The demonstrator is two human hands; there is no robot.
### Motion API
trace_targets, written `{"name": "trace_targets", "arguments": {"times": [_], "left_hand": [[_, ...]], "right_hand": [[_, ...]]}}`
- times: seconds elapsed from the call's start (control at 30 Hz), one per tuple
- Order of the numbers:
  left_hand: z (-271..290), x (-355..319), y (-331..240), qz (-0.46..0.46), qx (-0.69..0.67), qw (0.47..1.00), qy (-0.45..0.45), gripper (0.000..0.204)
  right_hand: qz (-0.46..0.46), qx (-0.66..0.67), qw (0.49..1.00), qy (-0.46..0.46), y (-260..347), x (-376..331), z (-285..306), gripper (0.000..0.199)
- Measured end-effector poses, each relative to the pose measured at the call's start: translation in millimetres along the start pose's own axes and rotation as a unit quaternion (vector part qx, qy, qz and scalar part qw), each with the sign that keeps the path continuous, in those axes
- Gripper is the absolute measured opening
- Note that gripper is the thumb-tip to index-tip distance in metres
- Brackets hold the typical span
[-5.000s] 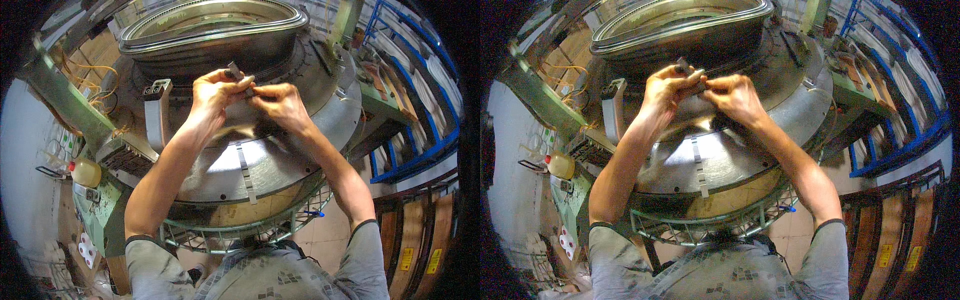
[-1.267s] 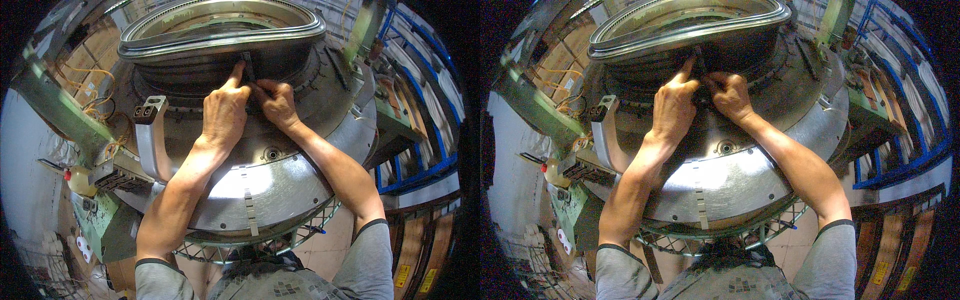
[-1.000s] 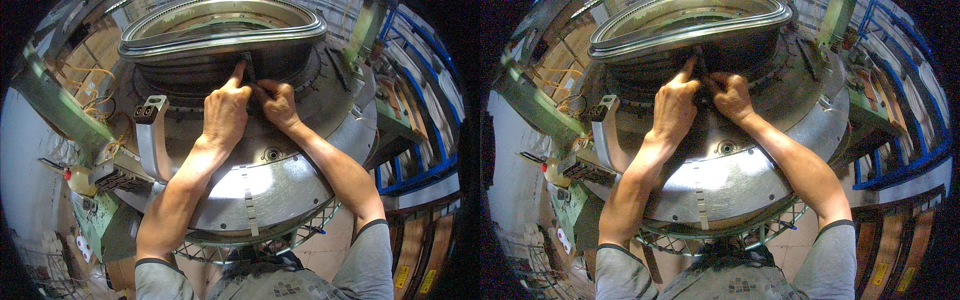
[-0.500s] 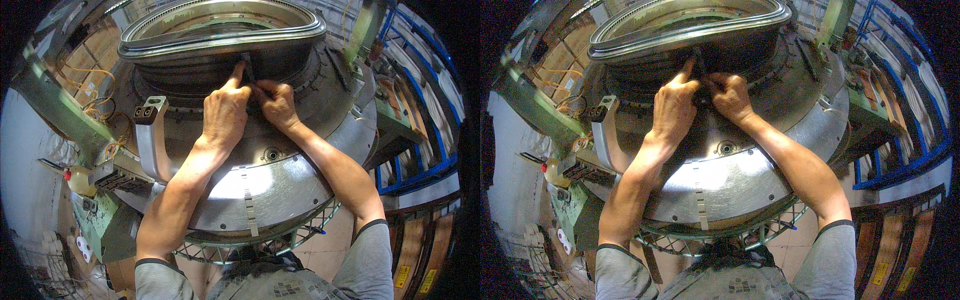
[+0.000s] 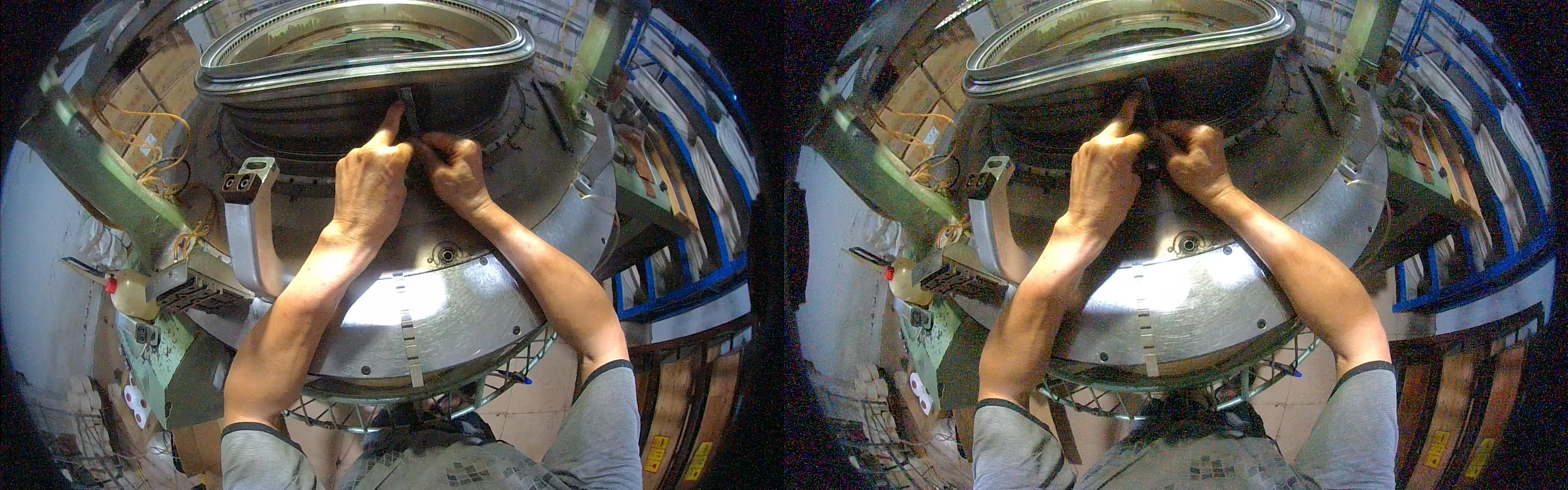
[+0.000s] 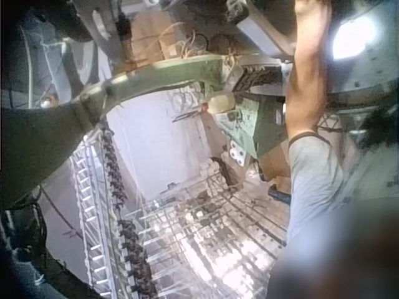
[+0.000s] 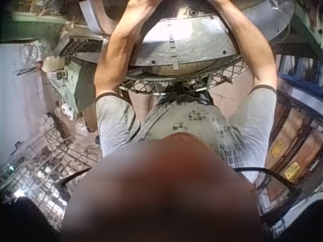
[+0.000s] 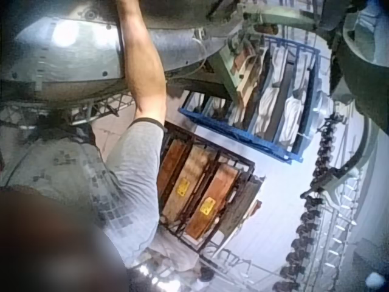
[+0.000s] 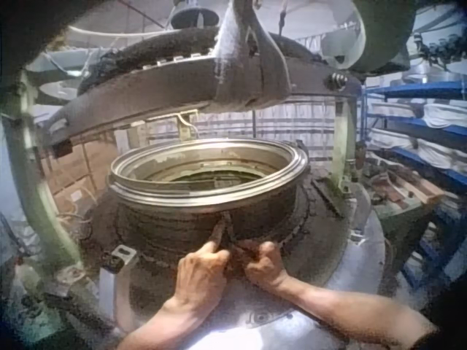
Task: The person repeatedly picks up small metal strips from a wooden tray and inserts them into slots around the rim of a large circular metal component. The person handles the strips one at a time, aligning and pressing them into place along the circumference.
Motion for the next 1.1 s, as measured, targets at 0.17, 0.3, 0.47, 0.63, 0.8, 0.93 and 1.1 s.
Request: {"name": "trace_targets", "arguments": {"times": [0.17,0.3,0.47,0.63,0.8,0.93,1.1], "left_hand": [[-1.1,-0.2,0.1,0.008,0.010,1.000,0.015,0.003],[-0.5,0.1,0.4,0.007,0.006,1.000,0.009,0.002],[-0.9,-0.3,0.9,0.003,-0.006,1.000,0.004,0.003],[-4.1,-0.9,2.4,0.009,0.000,1.000,0.016,0.004],[-4.4,-1.6,2.5,0.008,0.002,1.000,0.016,0.004],[-1.3,-0.5,1.4,0.002,-0.007,1.000,0.002,0.004],[-6.3,-0.3,4.7,0.028,-0.019,0.999,0.035,0.018]], "right_hand": [[-0.006,-0.004,1.000,0.003,-2.4,0.4,-0.7,0.018],[-0.021,-0.023,0.999,0.015,-4.1,0.3,-2.5,0.012],[-0.011,-0.019,1.000,0.014,-0.5,0.1,-1.3,0.013],[-0.018,-0.015,1.000,0.014,-2.3,0.4,-2.2,0.013],[-0.015,-0.018,1.000,0.003,-0.9,-0.1,-1.0,0.013],[-0.036,-0.020,0.999,0.004,-3.3,-0.1,-0.7,0.013],[-0.045,-0.027,0.999,0.006,-3.8,0.0,-0.7,0.013]]}}
Point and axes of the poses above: each hand's wrist, its own x-axis towards the middle knuckle, its own z-axis out of the back of the hand, y = z × x, the point moved 10 cm from there along x, towards the middle knuckle, and after that the axes turned 6 degrees about -z, right-handed, at the moved point
